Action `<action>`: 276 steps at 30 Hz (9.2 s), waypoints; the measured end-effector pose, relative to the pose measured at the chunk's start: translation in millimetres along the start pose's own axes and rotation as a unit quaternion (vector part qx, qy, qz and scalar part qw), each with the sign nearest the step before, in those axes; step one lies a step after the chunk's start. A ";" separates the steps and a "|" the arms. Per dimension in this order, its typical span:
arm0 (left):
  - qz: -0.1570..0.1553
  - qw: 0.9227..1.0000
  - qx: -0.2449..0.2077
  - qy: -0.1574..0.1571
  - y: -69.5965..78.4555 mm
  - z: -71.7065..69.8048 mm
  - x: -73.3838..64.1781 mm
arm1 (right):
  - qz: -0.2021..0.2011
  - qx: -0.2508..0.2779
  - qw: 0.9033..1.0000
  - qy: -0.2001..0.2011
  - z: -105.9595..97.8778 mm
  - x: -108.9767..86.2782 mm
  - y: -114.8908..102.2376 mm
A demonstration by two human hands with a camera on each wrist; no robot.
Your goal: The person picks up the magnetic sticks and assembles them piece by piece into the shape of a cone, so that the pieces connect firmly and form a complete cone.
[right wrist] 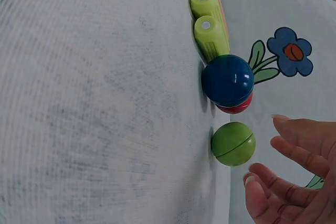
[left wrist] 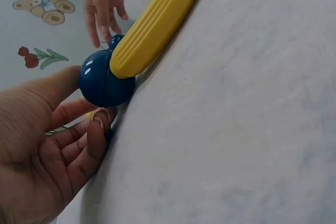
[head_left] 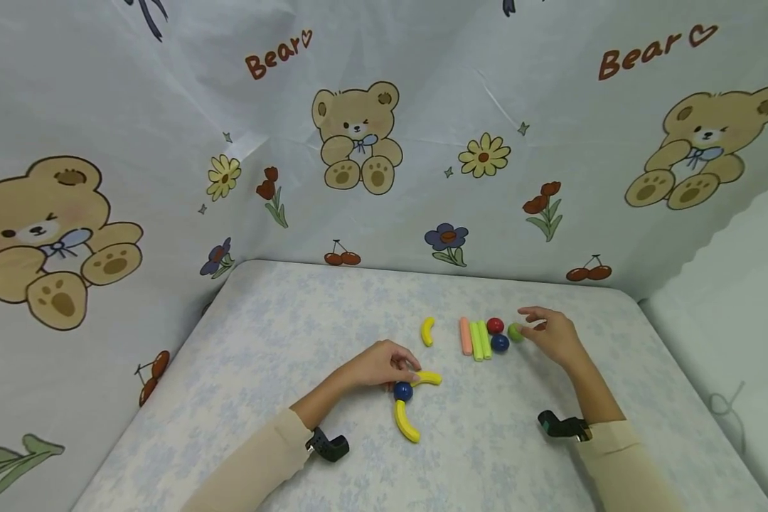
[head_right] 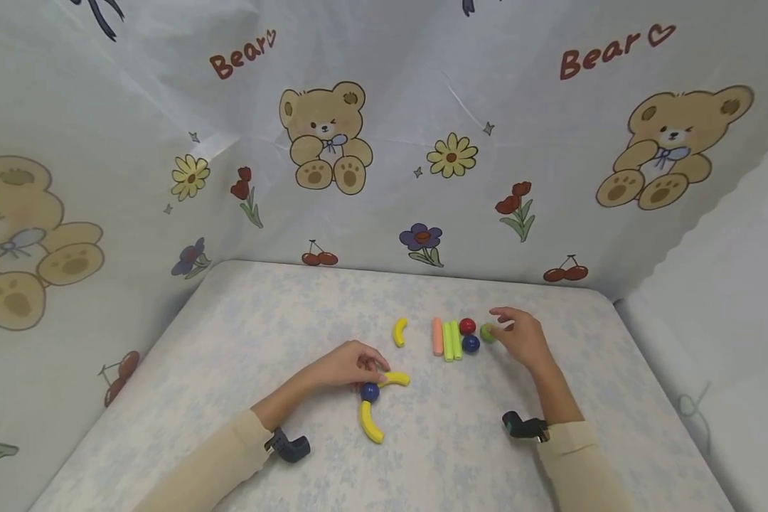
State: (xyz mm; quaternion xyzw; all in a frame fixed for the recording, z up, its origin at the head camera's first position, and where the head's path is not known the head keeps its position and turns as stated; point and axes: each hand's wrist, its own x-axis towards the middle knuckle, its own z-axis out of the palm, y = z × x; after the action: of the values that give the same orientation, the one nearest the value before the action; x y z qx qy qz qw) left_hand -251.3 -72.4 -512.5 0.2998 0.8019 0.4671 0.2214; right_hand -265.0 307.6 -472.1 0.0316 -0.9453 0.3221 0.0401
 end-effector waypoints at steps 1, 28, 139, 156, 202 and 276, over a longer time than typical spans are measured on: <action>0.000 1.000 -0.001 0.001 0.1 0.4 -0.9 | 0.000 0.002 1.000 -0.007 -0.2 0.1 -0.5; -0.044 0.998 0.044 0.026 5.9 5.2 7.0 | 0.032 0.036 0.998 -0.049 8.7 0.9 8.4; -0.014 0.991 -0.001 0.130 -6.5 15.8 -19.2 | -0.151 0.065 0.976 -0.141 63.4 -14.4 -116.7; -0.026 0.992 -0.012 0.123 -6.5 14.1 -21.6 | -0.211 -0.113 0.954 -0.182 78.3 30.7 -127.1; -0.029 0.991 -0.009 0.133 -9.8 14.3 -19.5 | -0.196 -0.101 0.968 -0.119 75.6 3.1 -113.1; 0.004 0.980 0.127 0.151 2.5 -11.0 -5.8 | -0.079 -0.009 0.978 -0.193 59.6 -83.0 -132.3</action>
State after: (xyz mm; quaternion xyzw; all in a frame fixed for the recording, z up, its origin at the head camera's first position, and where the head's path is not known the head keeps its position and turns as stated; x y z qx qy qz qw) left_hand -253.4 -82.2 -504.8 0.2541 0.8776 0.4026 0.0559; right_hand -174.3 169.4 -446.9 0.1675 -0.9326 0.2975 -0.1170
